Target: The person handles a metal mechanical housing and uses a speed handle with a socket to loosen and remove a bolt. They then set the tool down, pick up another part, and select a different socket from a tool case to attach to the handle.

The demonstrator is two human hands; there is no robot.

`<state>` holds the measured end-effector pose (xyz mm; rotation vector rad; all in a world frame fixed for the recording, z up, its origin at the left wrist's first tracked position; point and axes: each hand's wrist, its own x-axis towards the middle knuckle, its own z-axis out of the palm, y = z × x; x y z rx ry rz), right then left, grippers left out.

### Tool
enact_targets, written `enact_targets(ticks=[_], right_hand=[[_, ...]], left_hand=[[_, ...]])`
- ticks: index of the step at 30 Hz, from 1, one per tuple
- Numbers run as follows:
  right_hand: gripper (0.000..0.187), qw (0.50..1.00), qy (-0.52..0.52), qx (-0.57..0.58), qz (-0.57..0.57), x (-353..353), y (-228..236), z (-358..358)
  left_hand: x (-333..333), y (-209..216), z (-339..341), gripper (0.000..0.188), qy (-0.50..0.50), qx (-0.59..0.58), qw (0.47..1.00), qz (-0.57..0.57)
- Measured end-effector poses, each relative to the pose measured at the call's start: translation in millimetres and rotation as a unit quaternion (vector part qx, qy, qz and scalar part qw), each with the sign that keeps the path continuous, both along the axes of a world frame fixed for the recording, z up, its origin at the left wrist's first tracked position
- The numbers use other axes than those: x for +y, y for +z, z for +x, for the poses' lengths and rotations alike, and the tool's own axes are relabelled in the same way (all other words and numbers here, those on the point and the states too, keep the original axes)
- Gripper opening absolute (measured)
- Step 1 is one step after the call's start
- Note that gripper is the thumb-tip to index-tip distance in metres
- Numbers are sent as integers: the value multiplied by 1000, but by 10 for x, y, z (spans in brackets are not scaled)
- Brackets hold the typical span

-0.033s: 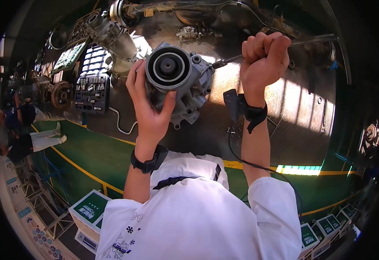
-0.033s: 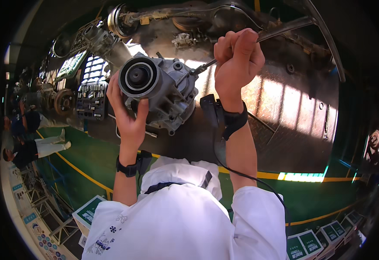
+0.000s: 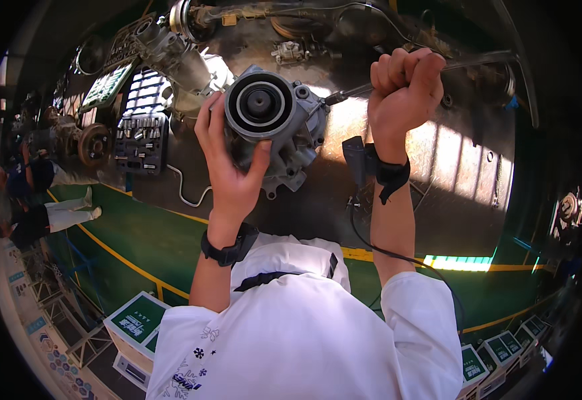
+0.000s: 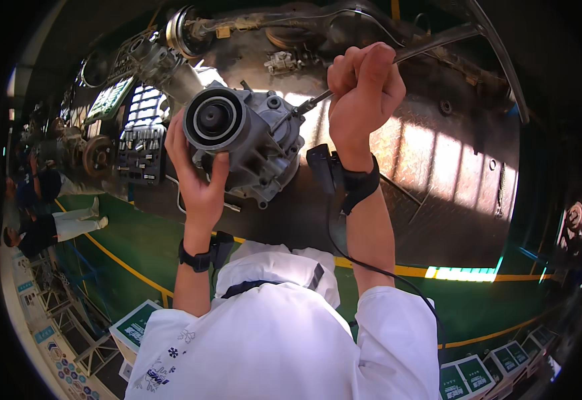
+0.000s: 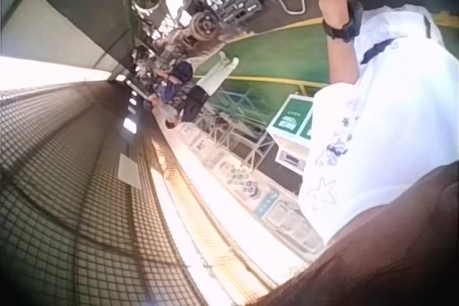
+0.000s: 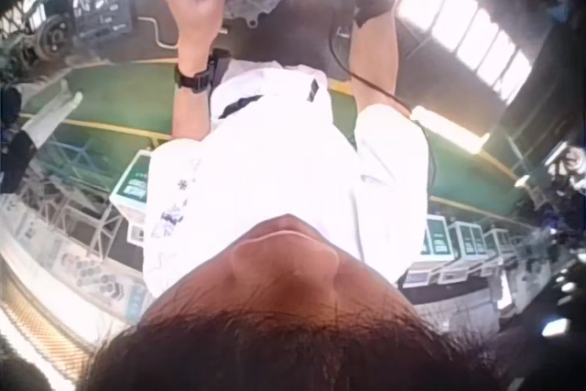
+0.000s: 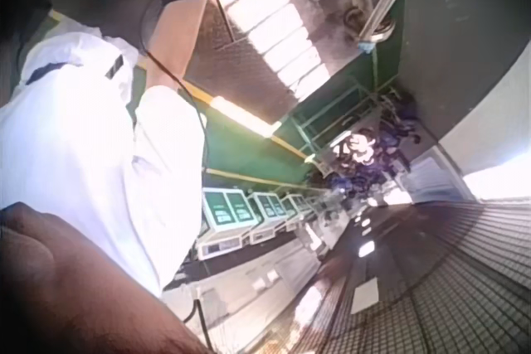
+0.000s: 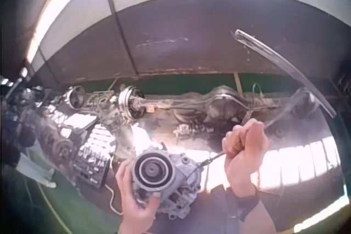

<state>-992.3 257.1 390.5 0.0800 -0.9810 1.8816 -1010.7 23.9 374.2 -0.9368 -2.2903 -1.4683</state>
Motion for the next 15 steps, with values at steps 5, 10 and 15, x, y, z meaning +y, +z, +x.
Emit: enact_targets(ticks=[5,10,15], right_hand=[[50,999,36,3,19,10,13,-118],[49,999,44,-14,28,13,-34,-131],[44,999,40,-15,31,-33,-30,-174]], left_hand=[[-2,-5,-1,71,-9,6,1000,-30],[11,-21,-2,74,1,-2,1000,-3],[11,-51,10,75,9,1,1000,-7]])
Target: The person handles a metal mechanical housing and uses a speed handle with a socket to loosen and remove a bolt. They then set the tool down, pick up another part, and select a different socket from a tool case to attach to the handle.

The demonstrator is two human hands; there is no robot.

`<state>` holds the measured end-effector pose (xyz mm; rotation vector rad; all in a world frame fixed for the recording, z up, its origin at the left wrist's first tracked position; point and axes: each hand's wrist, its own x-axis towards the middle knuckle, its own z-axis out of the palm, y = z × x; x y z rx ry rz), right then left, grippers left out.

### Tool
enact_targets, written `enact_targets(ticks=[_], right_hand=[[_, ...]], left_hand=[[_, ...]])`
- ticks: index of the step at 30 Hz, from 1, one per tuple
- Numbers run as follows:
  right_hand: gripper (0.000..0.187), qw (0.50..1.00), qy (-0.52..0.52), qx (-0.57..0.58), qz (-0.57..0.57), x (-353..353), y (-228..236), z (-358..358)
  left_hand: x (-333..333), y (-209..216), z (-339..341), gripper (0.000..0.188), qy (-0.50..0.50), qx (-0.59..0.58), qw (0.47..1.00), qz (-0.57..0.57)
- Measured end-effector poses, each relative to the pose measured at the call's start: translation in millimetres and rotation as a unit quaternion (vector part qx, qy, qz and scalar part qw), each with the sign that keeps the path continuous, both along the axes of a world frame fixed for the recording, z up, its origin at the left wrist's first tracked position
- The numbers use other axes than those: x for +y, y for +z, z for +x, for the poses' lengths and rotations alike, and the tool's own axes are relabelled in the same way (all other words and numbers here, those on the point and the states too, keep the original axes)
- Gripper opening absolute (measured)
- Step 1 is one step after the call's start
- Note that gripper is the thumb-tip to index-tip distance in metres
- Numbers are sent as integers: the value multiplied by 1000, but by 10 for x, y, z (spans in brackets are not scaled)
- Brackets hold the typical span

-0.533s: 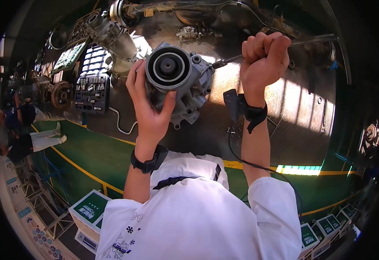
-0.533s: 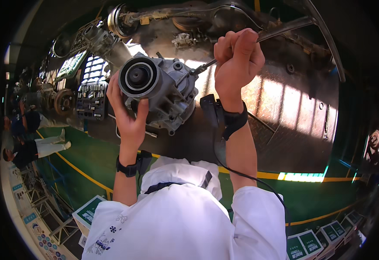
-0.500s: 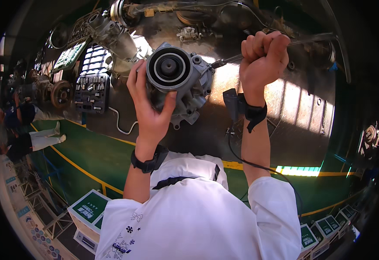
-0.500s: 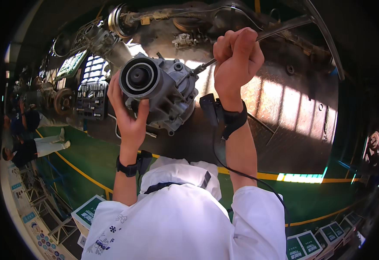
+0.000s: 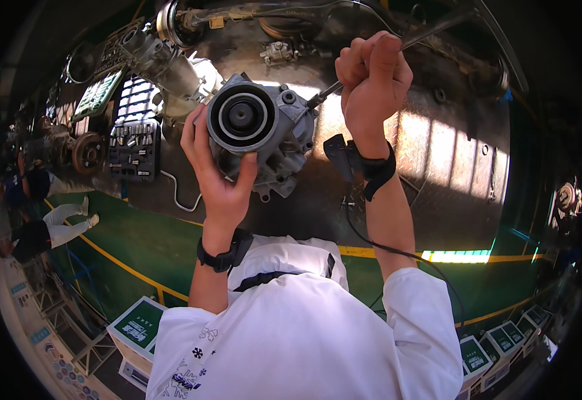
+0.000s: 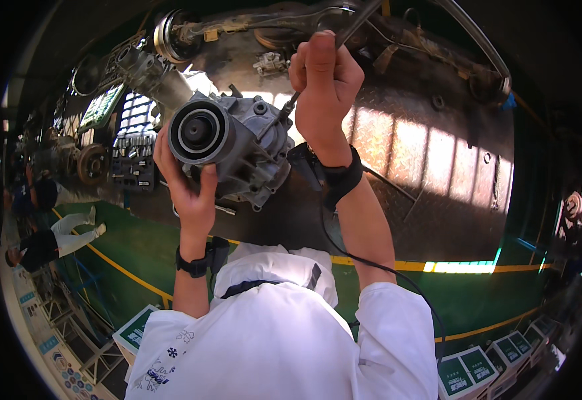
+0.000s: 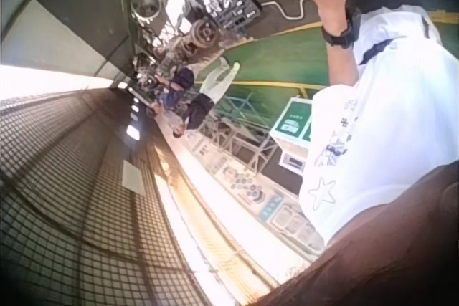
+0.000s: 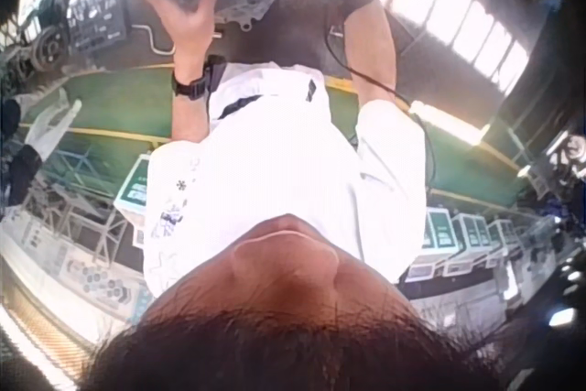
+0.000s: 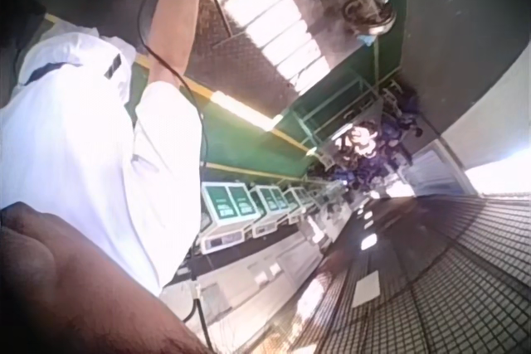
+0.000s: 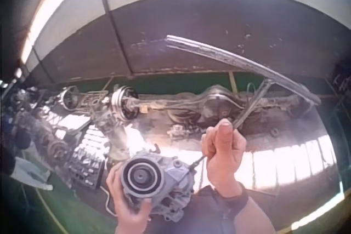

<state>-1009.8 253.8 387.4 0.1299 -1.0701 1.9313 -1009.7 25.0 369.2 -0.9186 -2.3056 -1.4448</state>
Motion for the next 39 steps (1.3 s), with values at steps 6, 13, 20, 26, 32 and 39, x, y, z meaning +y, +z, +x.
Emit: enact_targets(ticks=[6,13,20,26,32,39], right_hand=[[43,977,54,-40,200,-102,26,-45],[36,971,189,-10,147,48,13,-140],[37,953,262,21,154,30,-24,-176],[40,942,186,-77,268,-53,100,-179],[41,943,283,-10,175,108,202,-382],[44,984,114,53,126,261,159,-113]], left_hand=[[13,18,2,75,7,9,1000,-17],[140,550,134,75,64,146,985,-72],[235,1051,-85,71,-85,67,993,52],[397,1201,-139,48,-130,29,983,126],[424,1127,-187,45,-105,80,991,28],[510,927,-254,41,-37,62,996,-55]])
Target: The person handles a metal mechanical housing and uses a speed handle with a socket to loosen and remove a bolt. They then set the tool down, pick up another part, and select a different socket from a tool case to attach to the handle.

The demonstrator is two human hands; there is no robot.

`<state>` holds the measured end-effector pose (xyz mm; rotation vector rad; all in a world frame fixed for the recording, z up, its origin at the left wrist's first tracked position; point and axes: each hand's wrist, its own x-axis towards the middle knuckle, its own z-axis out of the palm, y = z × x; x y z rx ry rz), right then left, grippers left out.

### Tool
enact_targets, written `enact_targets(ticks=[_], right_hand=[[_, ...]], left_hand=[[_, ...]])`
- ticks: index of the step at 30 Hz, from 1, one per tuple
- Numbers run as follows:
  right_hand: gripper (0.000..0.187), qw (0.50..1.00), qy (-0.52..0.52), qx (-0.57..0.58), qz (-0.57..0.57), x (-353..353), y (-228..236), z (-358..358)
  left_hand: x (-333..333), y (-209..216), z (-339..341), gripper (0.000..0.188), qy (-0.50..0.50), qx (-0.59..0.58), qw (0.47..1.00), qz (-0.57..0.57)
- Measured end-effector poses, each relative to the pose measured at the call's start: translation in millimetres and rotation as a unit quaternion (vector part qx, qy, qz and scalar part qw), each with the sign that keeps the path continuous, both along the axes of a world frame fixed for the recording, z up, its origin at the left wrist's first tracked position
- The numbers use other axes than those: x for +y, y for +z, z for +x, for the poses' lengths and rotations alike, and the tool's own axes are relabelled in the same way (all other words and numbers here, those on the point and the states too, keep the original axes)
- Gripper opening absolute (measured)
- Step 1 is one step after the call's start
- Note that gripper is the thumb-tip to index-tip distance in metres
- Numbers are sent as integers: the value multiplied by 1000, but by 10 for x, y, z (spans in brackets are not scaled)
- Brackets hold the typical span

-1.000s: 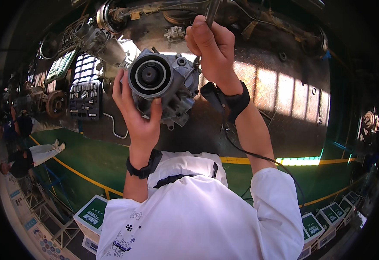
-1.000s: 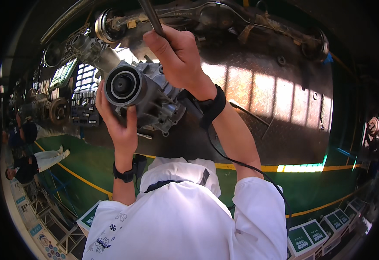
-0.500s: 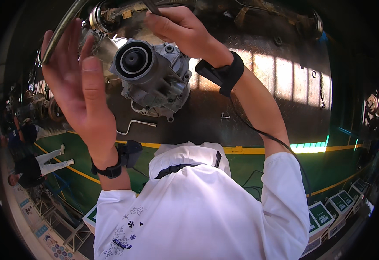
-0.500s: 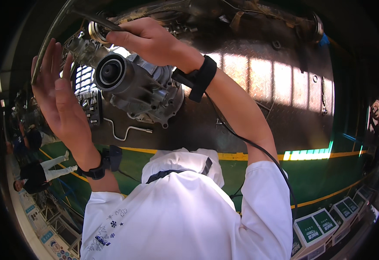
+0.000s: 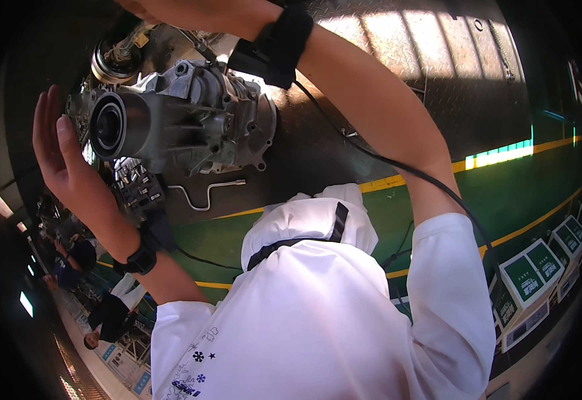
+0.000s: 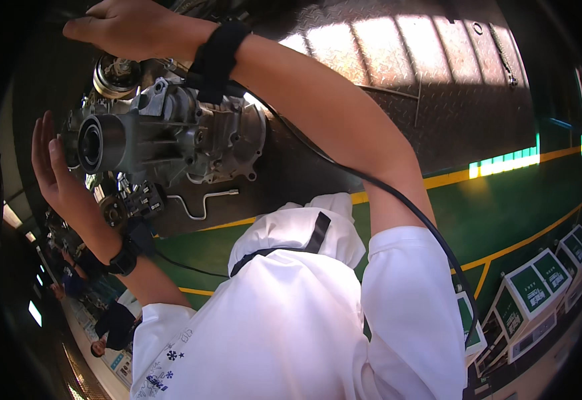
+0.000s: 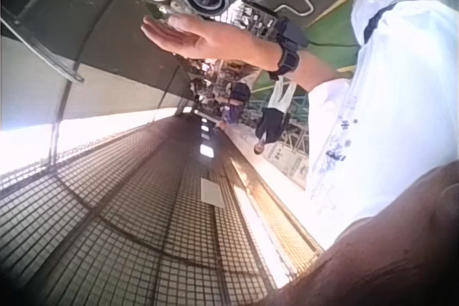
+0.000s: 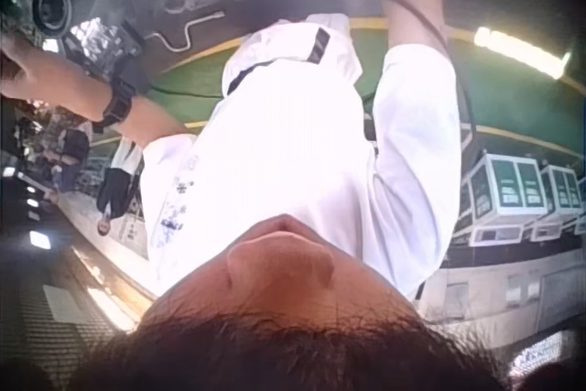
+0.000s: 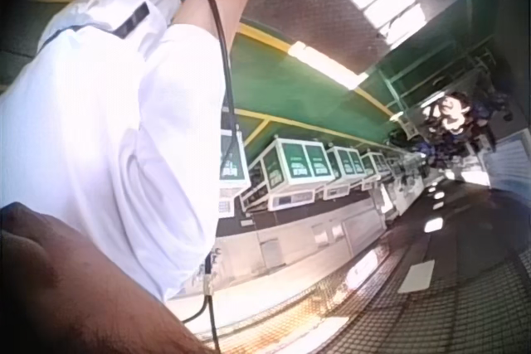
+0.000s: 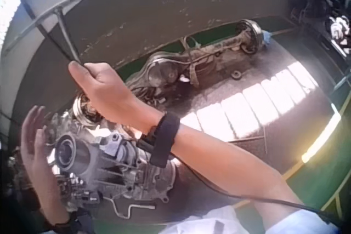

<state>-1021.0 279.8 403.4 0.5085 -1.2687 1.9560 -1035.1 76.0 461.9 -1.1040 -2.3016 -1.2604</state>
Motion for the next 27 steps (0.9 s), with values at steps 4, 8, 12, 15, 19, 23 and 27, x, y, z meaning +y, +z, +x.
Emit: enact_targets(ticks=[4,8,12,15,19,23,27], right_hand=[[48,967,-177,-78,-163,456,-460,696],[54,761,-391,-518,7,712,-1722,1719],[48,568,-232,-781,120,291,-3042,2570],[50,544,-168,-822,11,-42,-3635,2933],[52,563,-191,-804,-18,-208,-4053,3136],[52,533,-201,-818,81,-264,-4112,3187],[46,398,-159,-865,262,-274,-3871,3111]], left_hand=[[-75,-210,-30,36,9,-48,997,-57],[-89,-356,-45,35,3,-77,996,-40],[-31,-419,-36,38,19,-49,999,-12],[-12,-449,-30,41,34,-26,999,-17],[-29,-488,-52,42,30,-38,999,8],[-49,-488,-67,43,29,-24,999,-2],[-38,-485,-66,43,25,-25,999,5]])
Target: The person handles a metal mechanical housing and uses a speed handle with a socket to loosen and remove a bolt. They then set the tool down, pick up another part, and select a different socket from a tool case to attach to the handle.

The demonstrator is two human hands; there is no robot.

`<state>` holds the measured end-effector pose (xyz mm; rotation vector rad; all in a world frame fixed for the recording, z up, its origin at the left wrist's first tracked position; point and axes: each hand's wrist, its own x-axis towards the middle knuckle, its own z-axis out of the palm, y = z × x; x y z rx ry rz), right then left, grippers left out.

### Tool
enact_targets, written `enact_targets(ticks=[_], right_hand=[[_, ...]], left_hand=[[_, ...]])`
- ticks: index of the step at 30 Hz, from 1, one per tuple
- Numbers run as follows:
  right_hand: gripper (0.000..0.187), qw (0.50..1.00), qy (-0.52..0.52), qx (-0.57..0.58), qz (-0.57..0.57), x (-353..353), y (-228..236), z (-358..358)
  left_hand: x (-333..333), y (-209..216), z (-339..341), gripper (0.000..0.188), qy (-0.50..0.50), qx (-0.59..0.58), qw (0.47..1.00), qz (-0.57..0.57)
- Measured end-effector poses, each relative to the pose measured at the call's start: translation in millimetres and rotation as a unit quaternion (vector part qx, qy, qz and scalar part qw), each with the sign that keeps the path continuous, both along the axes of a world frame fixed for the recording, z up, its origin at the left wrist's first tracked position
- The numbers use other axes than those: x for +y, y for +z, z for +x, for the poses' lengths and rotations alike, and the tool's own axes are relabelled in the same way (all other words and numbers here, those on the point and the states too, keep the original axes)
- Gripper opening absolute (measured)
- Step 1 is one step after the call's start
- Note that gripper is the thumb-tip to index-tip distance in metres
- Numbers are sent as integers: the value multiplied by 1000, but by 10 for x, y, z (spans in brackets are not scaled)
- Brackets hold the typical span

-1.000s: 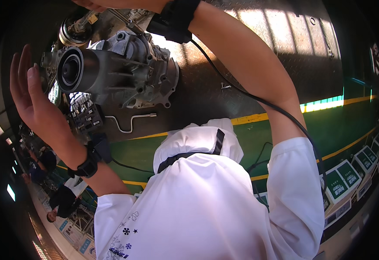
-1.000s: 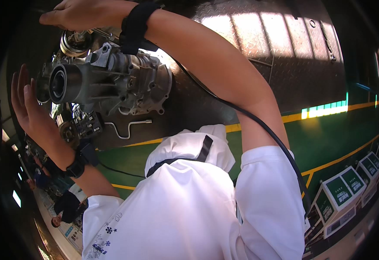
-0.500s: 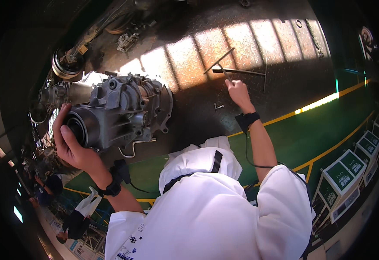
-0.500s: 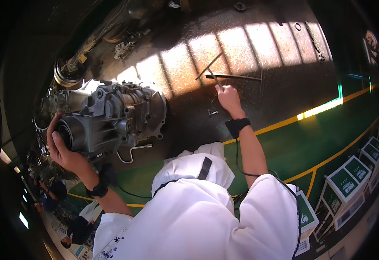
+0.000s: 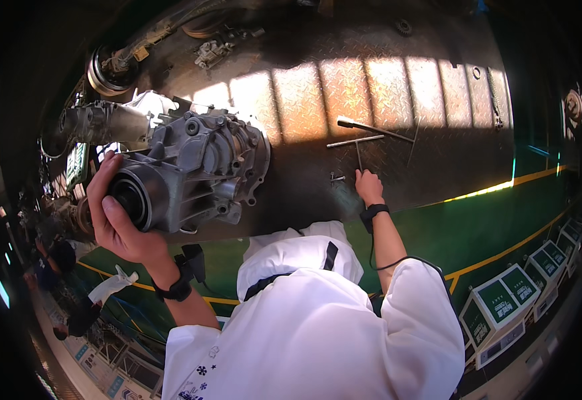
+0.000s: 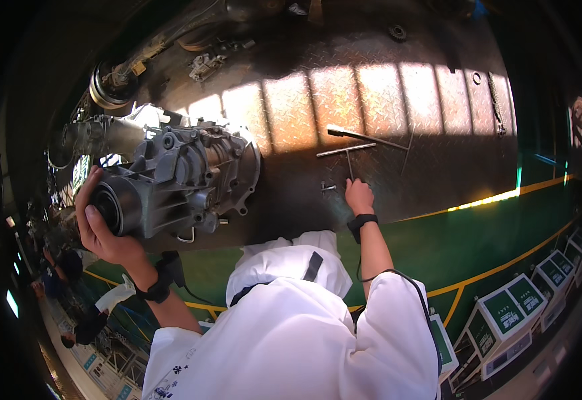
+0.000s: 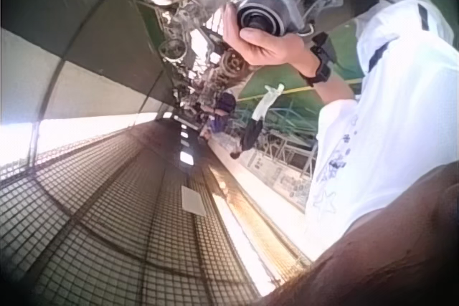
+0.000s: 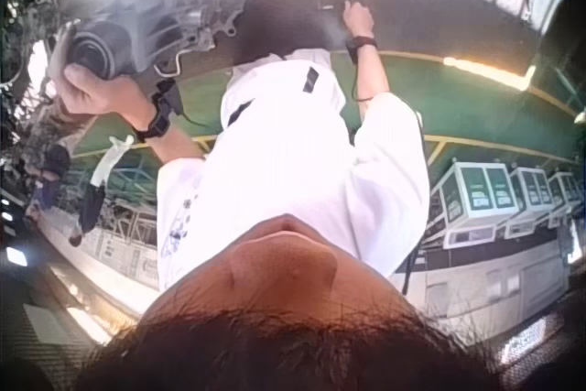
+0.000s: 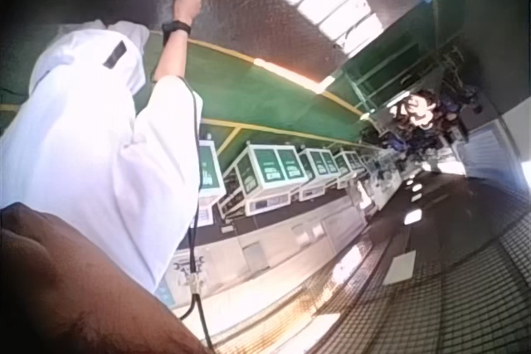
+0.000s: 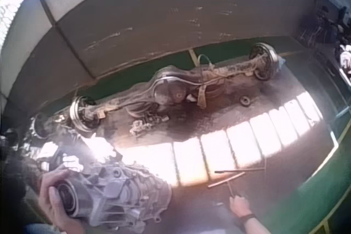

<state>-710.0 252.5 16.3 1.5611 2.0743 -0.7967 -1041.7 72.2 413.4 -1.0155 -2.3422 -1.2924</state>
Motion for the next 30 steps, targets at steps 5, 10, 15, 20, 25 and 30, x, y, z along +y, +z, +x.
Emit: enact_targets(ticks=[5,10,15,20,25,30], right_hand=[[33,997,-1,-25,77,485,159,-168],[25,964,99,-11,247,1292,-148,-62],[11,829,461,-45,313,1719,-304,135],[13,852,468,8,233,1892,143,206],[12,860,384,156,298,1784,1188,-265],[30,822,342,341,300,1272,2760,-882]], left_hand=[[6,6,-17,42,-5,19,1000,6],[-10,1,-33,41,-13,29,999,17],[-37,-21,-51,39,-23,36,999,27],[-39,-14,-75,42,-48,32,998,32],[-37,-18,-76,41,-39,31,998,29],[-39,-50,-113,37,-55,51,995,63]])
